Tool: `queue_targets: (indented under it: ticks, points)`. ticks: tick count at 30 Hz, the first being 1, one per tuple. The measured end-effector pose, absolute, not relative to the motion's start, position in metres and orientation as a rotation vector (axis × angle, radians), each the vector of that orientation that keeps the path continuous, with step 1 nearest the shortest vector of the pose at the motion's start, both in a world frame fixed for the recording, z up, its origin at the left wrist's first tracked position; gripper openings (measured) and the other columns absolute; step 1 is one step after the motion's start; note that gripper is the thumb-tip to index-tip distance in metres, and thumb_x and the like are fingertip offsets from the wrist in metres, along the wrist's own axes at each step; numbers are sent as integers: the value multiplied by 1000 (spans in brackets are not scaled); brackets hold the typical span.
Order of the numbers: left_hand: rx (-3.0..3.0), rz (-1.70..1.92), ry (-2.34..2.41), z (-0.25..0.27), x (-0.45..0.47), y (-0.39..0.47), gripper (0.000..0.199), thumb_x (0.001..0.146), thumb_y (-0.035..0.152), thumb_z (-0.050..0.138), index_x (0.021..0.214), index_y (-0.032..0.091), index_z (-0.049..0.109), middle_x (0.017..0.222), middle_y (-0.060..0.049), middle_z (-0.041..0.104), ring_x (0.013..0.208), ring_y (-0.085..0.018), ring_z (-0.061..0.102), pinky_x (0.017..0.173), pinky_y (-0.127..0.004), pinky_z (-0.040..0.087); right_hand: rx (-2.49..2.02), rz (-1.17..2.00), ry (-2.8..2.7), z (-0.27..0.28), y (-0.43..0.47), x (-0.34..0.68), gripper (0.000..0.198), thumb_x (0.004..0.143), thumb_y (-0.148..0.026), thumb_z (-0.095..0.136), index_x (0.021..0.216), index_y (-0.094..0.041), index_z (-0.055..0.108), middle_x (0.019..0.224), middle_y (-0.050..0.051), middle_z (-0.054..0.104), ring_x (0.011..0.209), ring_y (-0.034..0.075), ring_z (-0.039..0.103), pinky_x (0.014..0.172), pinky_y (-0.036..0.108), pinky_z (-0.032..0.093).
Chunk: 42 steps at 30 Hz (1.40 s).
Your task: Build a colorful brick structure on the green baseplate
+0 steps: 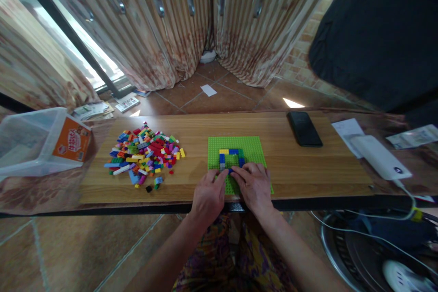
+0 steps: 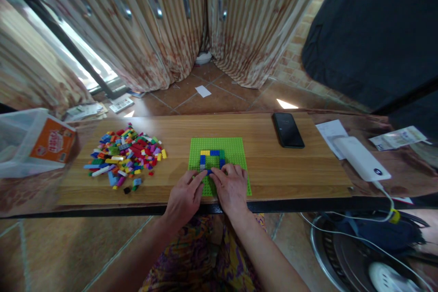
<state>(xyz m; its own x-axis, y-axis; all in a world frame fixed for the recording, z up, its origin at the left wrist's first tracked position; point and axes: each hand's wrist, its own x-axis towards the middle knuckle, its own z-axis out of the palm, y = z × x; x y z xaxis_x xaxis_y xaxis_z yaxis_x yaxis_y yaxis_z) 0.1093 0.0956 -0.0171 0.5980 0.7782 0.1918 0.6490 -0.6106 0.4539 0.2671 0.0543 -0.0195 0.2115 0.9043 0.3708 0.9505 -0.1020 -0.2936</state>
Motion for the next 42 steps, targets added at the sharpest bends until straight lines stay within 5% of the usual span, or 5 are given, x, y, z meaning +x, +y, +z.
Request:
queue_targets:
  ticks: [26, 35, 42]
  points:
    - [2727, 112, 1303, -3, 124, 92, 39, 92, 12, 40, 130, 16, 50, 105, -10, 57, 95, -22, 58, 77, -34, 53, -2043, -42, -1902, -8, 69, 270, 18, 92, -33, 57, 89, -26, 73, 81, 4, 63, 83, 20, 49, 73, 35, 27]
    - [2726, 188, 1312, 3, 115, 91, 51, 86, 9, 43, 135, 21, 47, 118, -13, 56, 104, -25, 55, 86, -40, 50, -1853, -17, -1557, -14, 54, 285, 31, 94, -38, 48, 111, -21, 68, 87, 7, 70, 83, 21, 59, 78, 36, 41]
    - [2766, 297, 1332, 7, 123, 80, 48, 88, 14, 43, 136, 15, 47, 138, -17, 48, 120, -30, 49, 98, -47, 43, -1874, 110, -1315, -23, 8, 316, 32, 91, -36, 45, 93, -18, 71, 89, 10, 71, 82, 22, 65, 79, 38, 49]
